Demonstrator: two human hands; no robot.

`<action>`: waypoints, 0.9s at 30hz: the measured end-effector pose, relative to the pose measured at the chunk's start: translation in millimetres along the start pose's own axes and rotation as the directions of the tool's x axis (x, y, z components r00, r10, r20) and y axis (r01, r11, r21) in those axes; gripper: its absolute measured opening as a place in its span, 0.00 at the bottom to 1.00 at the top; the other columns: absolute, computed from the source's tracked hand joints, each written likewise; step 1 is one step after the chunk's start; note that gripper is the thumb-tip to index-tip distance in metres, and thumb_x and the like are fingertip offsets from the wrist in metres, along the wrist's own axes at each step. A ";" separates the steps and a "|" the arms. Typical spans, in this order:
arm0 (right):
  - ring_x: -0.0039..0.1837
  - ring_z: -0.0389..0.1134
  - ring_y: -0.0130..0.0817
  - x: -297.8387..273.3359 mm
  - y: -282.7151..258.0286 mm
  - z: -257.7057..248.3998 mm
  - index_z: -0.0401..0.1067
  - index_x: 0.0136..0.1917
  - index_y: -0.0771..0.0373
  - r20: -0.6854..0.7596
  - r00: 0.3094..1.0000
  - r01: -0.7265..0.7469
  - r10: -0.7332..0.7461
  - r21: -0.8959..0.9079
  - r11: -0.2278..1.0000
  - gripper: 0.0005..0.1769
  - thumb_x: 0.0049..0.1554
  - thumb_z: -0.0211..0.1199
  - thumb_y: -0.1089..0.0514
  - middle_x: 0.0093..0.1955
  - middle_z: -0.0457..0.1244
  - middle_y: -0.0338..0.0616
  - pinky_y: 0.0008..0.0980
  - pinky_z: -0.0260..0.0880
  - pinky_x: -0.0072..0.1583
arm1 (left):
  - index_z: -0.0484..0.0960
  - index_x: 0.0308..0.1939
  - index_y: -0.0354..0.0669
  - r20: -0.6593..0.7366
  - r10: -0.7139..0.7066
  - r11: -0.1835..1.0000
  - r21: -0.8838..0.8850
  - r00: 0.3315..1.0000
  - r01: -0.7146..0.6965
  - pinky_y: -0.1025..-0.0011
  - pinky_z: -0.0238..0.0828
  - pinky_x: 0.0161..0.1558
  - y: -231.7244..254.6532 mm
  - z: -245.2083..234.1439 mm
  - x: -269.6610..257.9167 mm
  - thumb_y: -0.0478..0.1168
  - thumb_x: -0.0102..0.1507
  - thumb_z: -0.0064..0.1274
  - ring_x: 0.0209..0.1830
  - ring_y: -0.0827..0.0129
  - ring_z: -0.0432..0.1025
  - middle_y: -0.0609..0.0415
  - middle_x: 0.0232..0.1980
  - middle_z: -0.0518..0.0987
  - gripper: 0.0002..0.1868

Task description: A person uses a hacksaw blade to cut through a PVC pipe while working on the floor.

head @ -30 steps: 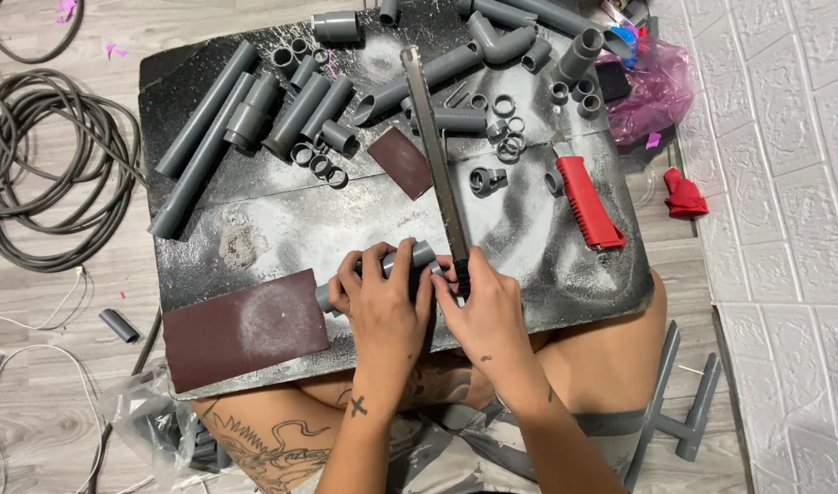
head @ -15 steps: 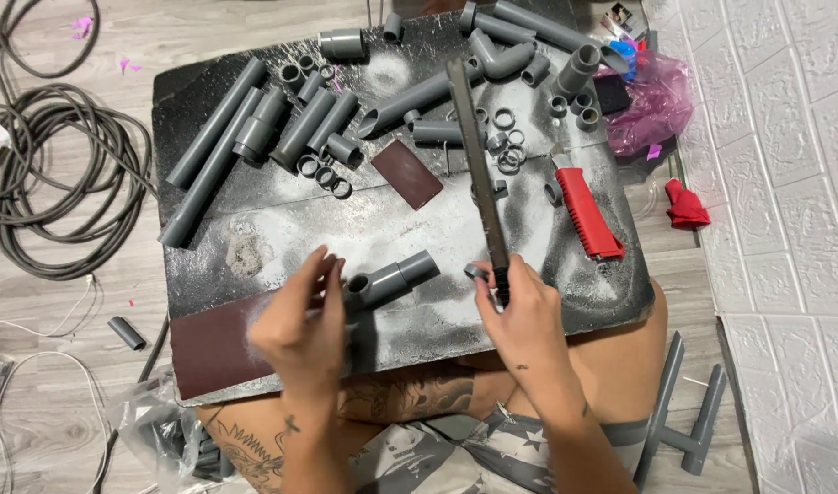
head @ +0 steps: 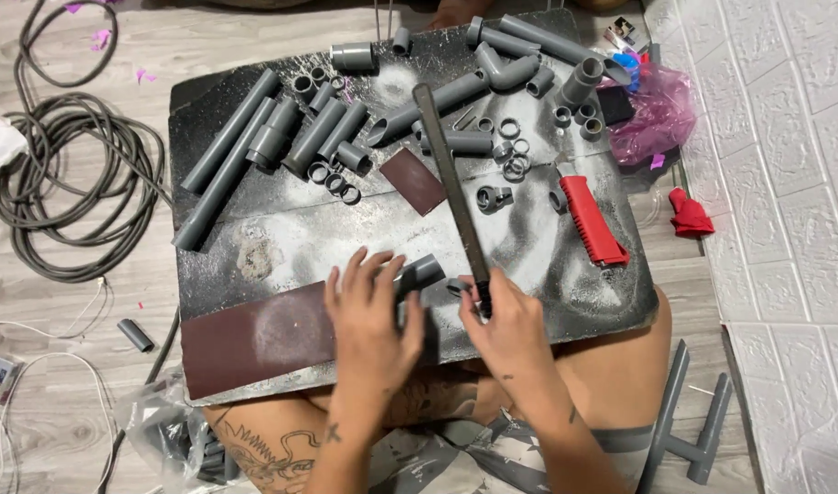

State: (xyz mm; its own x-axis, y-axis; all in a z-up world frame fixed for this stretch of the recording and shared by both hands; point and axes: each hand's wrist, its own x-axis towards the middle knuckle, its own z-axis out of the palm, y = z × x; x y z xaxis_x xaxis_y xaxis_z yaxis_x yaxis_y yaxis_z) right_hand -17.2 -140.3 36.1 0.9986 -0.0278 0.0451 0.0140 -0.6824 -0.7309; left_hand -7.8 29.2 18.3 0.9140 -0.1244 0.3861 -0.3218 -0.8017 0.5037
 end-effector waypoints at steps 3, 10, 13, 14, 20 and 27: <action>0.31 0.71 0.36 -0.8 -11.5 6.5 0.73 0.50 0.68 -0.013 1.000 0.014 -0.014 -0.007 1.000 0.06 0.57 0.65 0.68 0.34 0.69 0.50 0.28 0.74 0.31 | 0.75 0.66 0.35 0.002 -0.009 0.999 0.036 1.000 0.009 0.42 0.41 0.72 15.4 11.5 -2.3 0.36 0.56 0.62 0.72 0.42 0.61 0.42 0.64 0.73 0.33; 0.33 0.74 0.36 0.9 -17.0 6.0 0.71 0.39 0.65 -0.090 0.990 0.112 -0.112 -0.003 0.994 0.08 0.53 0.69 0.68 0.29 0.67 0.43 0.30 0.76 0.34 | 0.80 0.59 0.41 -0.049 0.002 0.994 0.107 0.999 0.003 0.57 0.45 0.67 14.6 23.4 -0.7 0.42 0.59 0.64 0.62 0.56 0.66 0.50 0.54 0.77 0.25; 0.33 0.74 0.37 0.6 -14.0 7.5 0.69 0.37 0.65 -0.093 0.989 0.113 -0.113 -0.005 0.994 0.10 0.53 0.70 0.67 0.28 0.66 0.44 0.30 0.76 0.34 | 0.81 0.57 0.45 -0.059 -0.012 0.992 0.124 0.998 0.019 0.62 0.47 0.63 16.1 22.7 -0.7 0.43 0.61 0.64 0.58 0.61 0.67 0.53 0.52 0.78 0.21; 0.33 0.74 0.37 1.5 -14.0 6.8 0.68 0.37 0.65 -0.091 0.990 0.112 -0.111 0.011 0.994 0.10 0.53 0.70 0.68 0.28 0.66 0.44 0.30 0.76 0.34 | 0.81 0.57 0.46 -0.066 -0.018 0.990 0.136 0.998 0.026 0.63 0.48 0.62 16.6 22.9 0.0 0.43 0.61 0.64 0.58 0.62 0.67 0.54 0.52 0.78 0.20; 0.33 0.74 0.38 2.1 -14.2 6.9 0.68 0.37 0.64 -0.099 0.990 0.097 -0.096 0.003 0.995 0.10 0.53 0.70 0.67 0.29 0.66 0.43 0.31 0.75 0.34 | 0.82 0.54 0.47 -0.090 -0.028 0.986 0.159 0.996 0.042 0.64 0.48 0.59 15.5 25.5 1.2 0.43 0.62 0.63 0.55 0.64 0.68 0.56 0.49 0.79 0.17; 0.33 0.75 0.38 -0.5 -18.0 5.6 0.69 0.36 0.63 -0.084 0.992 0.092 -0.090 0.016 0.996 0.10 0.55 0.69 0.67 0.30 0.68 0.43 0.29 0.75 0.34 | 0.83 0.53 0.48 -0.067 -0.035 0.987 0.152 0.997 0.045 0.63 0.48 0.58 14.7 24.1 1.3 0.43 0.60 0.65 0.55 0.63 0.68 0.56 0.48 0.79 0.18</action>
State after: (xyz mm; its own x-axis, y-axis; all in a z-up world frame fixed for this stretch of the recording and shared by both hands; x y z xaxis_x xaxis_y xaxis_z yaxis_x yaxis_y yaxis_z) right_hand -17.6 -123.9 45.4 0.9855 -0.0274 0.1677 0.1063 -0.6706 -0.7342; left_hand -5.4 3.2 7.6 0.9061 -0.0570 0.4193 -0.2394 -0.8861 0.3969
